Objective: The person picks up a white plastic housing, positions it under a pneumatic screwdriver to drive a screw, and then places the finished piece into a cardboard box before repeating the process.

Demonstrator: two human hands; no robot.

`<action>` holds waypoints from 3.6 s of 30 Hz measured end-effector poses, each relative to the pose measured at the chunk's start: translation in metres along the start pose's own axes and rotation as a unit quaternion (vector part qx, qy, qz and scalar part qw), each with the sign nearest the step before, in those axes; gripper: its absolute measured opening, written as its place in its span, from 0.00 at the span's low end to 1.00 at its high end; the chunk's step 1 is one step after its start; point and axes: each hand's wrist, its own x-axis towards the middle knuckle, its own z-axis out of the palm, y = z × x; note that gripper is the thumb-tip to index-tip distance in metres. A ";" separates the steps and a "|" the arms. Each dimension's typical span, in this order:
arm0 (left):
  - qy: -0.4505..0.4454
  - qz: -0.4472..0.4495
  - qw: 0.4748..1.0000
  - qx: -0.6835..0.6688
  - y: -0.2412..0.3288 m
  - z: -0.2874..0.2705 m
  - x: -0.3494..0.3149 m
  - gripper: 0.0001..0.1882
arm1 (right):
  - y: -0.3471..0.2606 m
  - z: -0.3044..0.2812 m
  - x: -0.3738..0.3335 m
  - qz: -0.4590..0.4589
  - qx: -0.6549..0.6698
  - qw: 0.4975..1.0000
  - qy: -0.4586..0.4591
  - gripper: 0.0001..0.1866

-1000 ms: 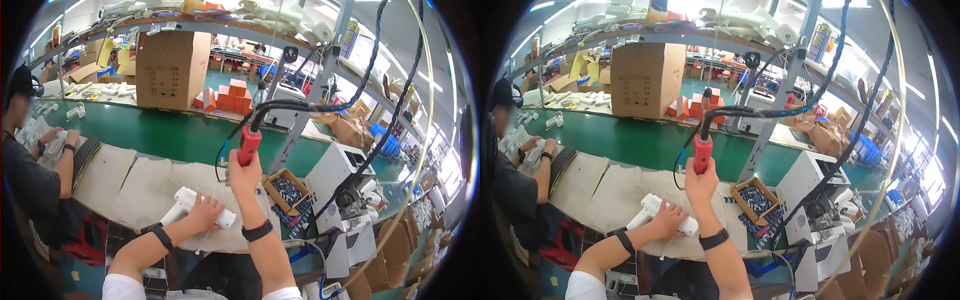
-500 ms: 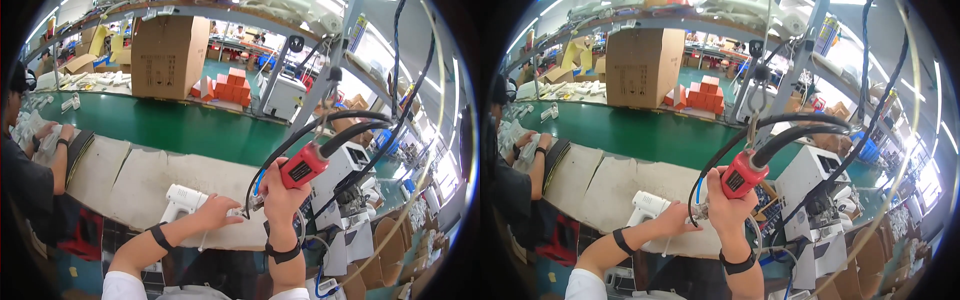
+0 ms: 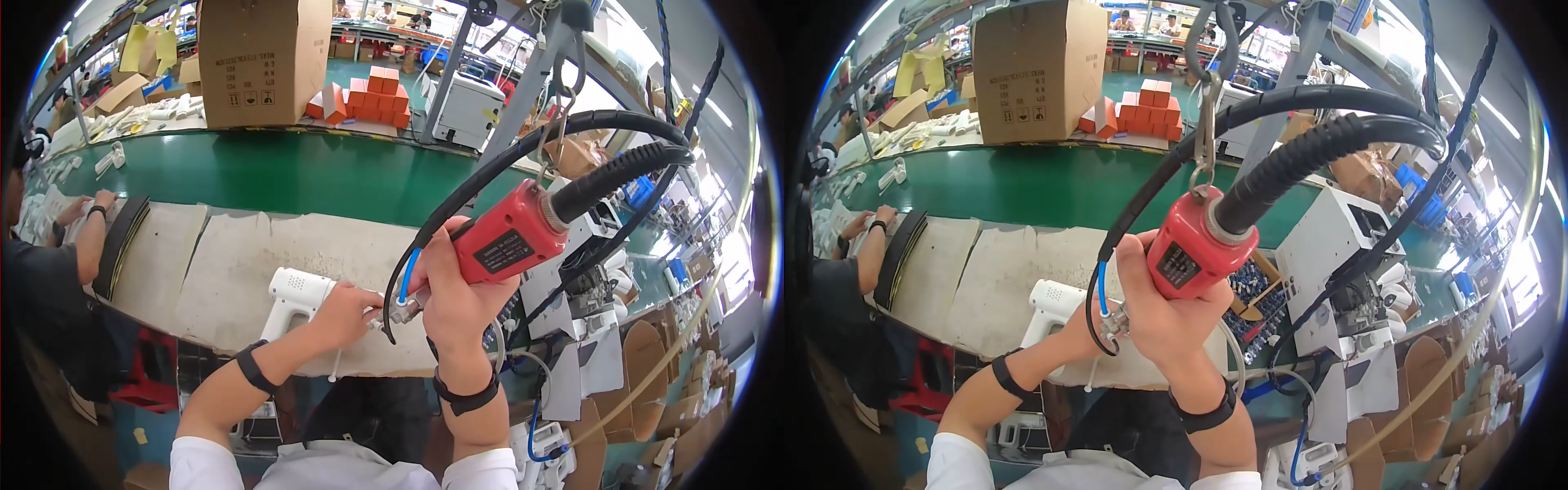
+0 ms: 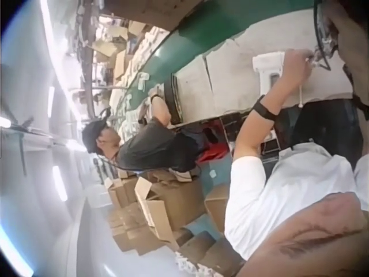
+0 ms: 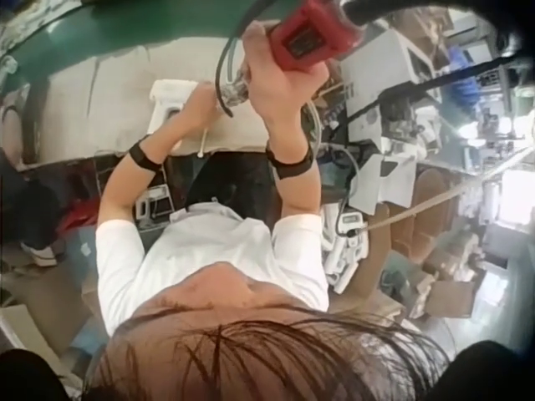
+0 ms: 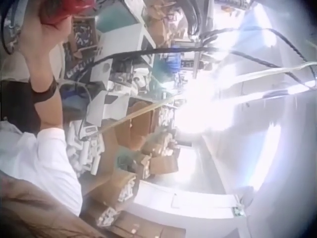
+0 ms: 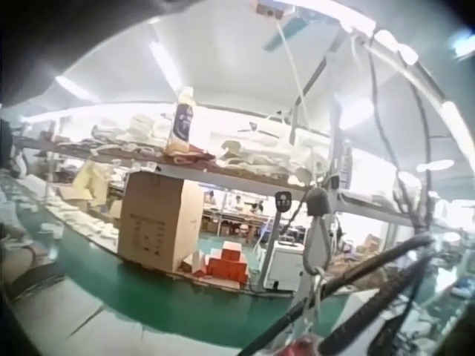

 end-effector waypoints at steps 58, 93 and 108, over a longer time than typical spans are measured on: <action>-0.242 -0.157 0.928 0.236 -0.031 -0.009 0.038 0.35 | 0.107 0.004 0.012 0.029 -0.007 1.000 0.009 0.04; -0.178 -0.092 0.948 0.248 -0.070 -0.070 0.004 0.49 | 0.086 0.005 -0.004 0.055 -0.043 0.997 -0.020 0.03; -0.221 -0.203 0.929 0.218 -0.033 -0.037 0.020 0.54 | 0.087 0.039 0.025 0.018 0.004 1.000 -0.009 0.05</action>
